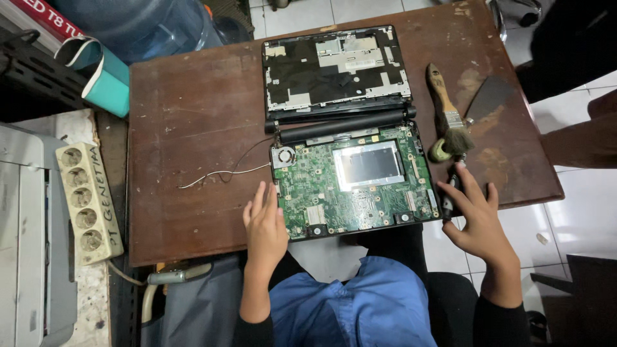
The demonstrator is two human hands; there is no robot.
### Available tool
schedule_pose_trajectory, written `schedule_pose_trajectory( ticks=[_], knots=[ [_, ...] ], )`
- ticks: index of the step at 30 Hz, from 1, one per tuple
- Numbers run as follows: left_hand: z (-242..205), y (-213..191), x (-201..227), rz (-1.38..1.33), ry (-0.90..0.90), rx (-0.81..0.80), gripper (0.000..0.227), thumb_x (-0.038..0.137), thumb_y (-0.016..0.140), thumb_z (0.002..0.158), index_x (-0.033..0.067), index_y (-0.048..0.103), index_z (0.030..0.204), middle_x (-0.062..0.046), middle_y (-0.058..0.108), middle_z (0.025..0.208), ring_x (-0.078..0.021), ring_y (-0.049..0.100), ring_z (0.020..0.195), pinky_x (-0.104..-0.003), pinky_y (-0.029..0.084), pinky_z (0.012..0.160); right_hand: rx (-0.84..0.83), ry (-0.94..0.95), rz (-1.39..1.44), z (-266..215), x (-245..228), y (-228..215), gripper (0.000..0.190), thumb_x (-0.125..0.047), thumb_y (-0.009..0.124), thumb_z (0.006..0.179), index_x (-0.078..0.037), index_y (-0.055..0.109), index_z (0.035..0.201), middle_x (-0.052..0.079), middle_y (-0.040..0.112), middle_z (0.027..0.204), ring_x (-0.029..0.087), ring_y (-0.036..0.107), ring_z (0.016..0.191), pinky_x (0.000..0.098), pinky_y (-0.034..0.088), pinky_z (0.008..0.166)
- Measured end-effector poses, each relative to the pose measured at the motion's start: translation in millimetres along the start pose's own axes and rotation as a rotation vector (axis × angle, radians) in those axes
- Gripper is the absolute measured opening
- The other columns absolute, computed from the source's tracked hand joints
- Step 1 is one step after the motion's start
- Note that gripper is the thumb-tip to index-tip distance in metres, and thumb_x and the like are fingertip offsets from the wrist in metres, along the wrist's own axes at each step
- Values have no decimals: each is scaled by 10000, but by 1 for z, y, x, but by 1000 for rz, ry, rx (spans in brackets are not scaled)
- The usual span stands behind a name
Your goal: The person uses a screwdriver to remove screws from a disassembled laptop motherboard. They then use a brush to clean dust from the motherboard and the laptop casing.
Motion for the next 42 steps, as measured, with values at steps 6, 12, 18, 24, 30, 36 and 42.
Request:
schedule_pose_trajectory(
  ticks=[6, 12, 18, 24, 30, 36, 42],
  knots=[
    [-9, -7, 6, 23, -3, -47, 407, 102, 292, 880, -48, 339, 1255, -167, 388, 1298, -244, 247, 1279, -478, 173, 1006, 14, -29, 66, -3, 1, -3, 663, -83, 493, 573, -150, 397, 1225, 124, 218, 1432, 260, 240, 1304, 521, 100, 985],
    [-21, -12, 4, 67, 38, -44, 415, 74, 333, 863, -33, 329, 1264, -164, 394, 1297, -249, 273, 1273, -479, 211, 988, 9, -21, 35, -5, 10, 3, 704, -107, 514, 538, -167, 399, 1230, 120, 225, 1437, 236, 224, 1321, 473, 121, 983],
    [-36, -13, 1, 0, 31, 10, 417, 42, 320, 852, -4, 333, 1267, -117, 434, 1280, -271, 310, 1259, -466, 235, 999, -38, 33, 66, -4, 11, 2, 719, -57, 504, 549, -185, 382, 1246, 95, 176, 1454, 225, 190, 1325, 500, 54, 1005],
    [-39, -8, -1, 9, -19, 41, 409, 103, 271, 873, 4, 349, 1262, -94, 419, 1299, -282, 263, 1285, -453, 200, 1001, -79, 84, 125, -1, 3, -2, 792, 12, 467, 507, -153, 335, 1270, 132, 108, 1458, 270, 125, 1336, 556, 32, 1000],
    [-34, -19, 2, -70, 20, 192, 391, 162, 424, 853, 47, 428, 1227, -60, 454, 1273, -289, 340, 1261, -469, 253, 995, 95, 4, 214, 0, 0, -26, 631, 81, 400, 607, -32, 360, 1226, 233, 135, 1429, 351, 145, 1343, 439, 158, 1063],
    [17, -47, 5, -191, 249, 427, 206, 25, 478, 839, -12, 561, 1023, -137, 601, 1014, -258, 578, 974, -360, 458, 900, 389, -65, 186, 27, -45, -60, 245, 16, 450, 828, 85, 483, 1061, 261, 482, 1176, 359, 474, 1123, 424, 369, 986],
    [76, -45, 21, -98, 347, 106, 269, 156, 504, 836, 51, 563, 1076, -85, 557, 1115, -259, 490, 1075, -412, 392, 891, 188, -181, 192, 75, -62, -59, 256, -57, 465, 829, 12, 516, 1070, 189, 479, 1201, 314, 453, 1132, 401, 345, 975]
  ],
)
Point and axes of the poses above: each hand's wrist, its own z-axis towards the middle knuckle, its own y-axis out of the palm, x = y × z, the point moved 2 cm from there along z, towards the middle knuckle
